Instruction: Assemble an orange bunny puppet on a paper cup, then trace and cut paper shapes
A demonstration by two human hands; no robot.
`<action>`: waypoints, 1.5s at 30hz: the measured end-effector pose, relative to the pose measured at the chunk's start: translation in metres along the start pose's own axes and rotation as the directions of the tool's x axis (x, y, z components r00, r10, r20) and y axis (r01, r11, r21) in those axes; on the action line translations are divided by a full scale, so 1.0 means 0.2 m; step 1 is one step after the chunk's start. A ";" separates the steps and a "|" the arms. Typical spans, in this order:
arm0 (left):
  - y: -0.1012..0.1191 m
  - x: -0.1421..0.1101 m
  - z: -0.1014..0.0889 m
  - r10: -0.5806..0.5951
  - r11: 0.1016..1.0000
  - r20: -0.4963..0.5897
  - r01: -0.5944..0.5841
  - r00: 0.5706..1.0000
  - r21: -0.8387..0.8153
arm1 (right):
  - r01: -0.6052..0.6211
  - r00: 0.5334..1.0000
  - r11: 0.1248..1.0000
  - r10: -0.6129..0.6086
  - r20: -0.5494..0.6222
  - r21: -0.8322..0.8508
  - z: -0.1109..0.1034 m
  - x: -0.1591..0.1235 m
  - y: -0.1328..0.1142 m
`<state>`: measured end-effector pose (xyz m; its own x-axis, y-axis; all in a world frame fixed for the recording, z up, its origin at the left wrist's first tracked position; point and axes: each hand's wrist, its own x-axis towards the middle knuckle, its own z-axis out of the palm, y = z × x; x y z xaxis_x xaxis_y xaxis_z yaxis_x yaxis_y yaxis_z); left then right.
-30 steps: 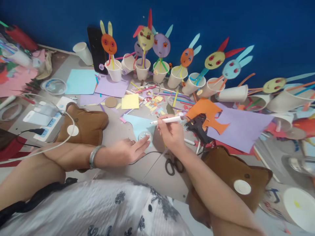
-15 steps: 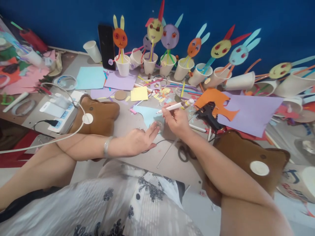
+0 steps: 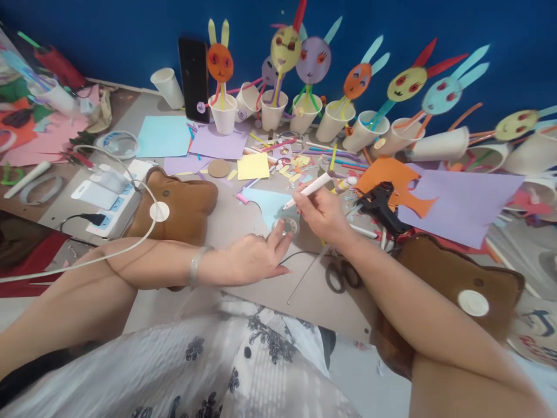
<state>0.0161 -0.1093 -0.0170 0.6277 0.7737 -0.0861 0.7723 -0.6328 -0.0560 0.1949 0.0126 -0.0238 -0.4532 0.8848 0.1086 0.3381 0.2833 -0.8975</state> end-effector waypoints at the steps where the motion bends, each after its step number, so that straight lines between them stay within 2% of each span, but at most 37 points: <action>1: 0.00 0.00 0.00 0.005 1.000 -0.001 -0.005 1.000 -0.004 | 0.004 1.000 1.000 -0.003 0.020 -0.023 0.00 0.01 0.00; 7: 0.00 -0.01 0.00 0.012 1.000 -0.049 -0.012 0.999 -0.004 | 0.066 0.980 0.991 -0.042 0.194 -0.117 0.03 0.10 -0.06; 16: 0.00 -0.01 0.03 0.025 1.000 -0.095 -0.026 0.995 -0.013 | 0.168 0.895 0.950 -0.036 0.444 -0.263 0.06 0.17 -0.09; 23: -0.01 -0.01 0.01 0.044 0.999 -0.053 -0.046 0.998 -0.027 | 0.213 0.826 0.933 -0.014 0.563 -0.290 0.06 0.17 -0.11; 27: 0.00 0.00 0.03 0.029 0.999 -0.065 -0.031 0.997 -0.028 | 0.228 0.777 0.926 0.012 0.630 -0.299 0.06 0.17 -0.13; 34: 0.00 0.00 0.02 0.042 0.999 -0.044 -0.043 0.998 -0.031 | 0.264 0.725 0.921 0.006 0.689 -0.287 0.07 0.19 -0.16; 45: -0.01 0.00 0.00 0.065 0.997 -0.013 -0.065 0.998 -0.038 | 0.279 0.738 0.916 -0.012 0.675 -0.288 0.09 0.19 -0.14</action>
<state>0.0142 -0.1081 -0.0177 0.6778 0.7313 -0.0765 0.7327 -0.6804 -0.0125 0.1533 0.0307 -0.0021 -0.8951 0.3998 -0.1974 0.4212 0.6128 -0.6686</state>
